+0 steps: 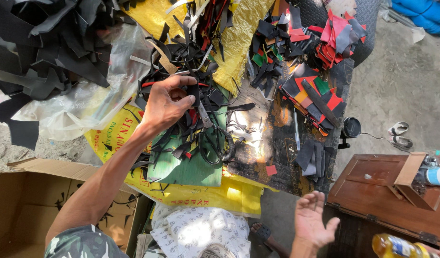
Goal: The person sits at an outdoor work table cutting black rubber strips into smaller pieces with scissors, sorting the cut pieces into piles, and later opens a jar of glue and applies glue to small black rubber pieces by hand. Cut scraps accumulate on the table and in a cardboard box.
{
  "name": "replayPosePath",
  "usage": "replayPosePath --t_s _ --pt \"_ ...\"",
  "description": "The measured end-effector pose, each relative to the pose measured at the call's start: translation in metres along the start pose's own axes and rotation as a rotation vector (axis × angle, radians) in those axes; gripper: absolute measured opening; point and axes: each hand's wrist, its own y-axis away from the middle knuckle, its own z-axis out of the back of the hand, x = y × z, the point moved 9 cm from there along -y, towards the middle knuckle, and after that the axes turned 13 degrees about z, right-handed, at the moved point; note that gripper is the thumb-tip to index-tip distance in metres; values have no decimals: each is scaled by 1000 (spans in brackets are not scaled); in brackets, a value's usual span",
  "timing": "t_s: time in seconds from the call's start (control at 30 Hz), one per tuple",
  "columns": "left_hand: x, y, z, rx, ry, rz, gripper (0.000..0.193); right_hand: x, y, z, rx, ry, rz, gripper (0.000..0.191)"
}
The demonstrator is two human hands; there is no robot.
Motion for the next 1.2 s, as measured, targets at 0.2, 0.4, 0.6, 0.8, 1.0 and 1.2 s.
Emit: replayPosePath --t_s 0.2,0.4,0.6,0.8,1.0,1.2 --pt "-1 0 -3 5 -3 -5 41 63 -14 -53 173 14 12 66" --pt "3 -2 -1 -14 -4 12 41 176 -44 -85 1314 1588 277 78" --pt "6 -9 -12 24 64 -35 39 160 -45 -65 902 954 -597 84" --pt "8 -11 -23 22 -14 -31 40 -95 -17 -108 379 52 -462 40" --pt "5 -8 -20 27 3 -16 40 -201 -48 -132 315 -32 -567 52" --pt "4 -9 -16 -1 8 13 41 -217 -4 -214 406 -42 -615 62"
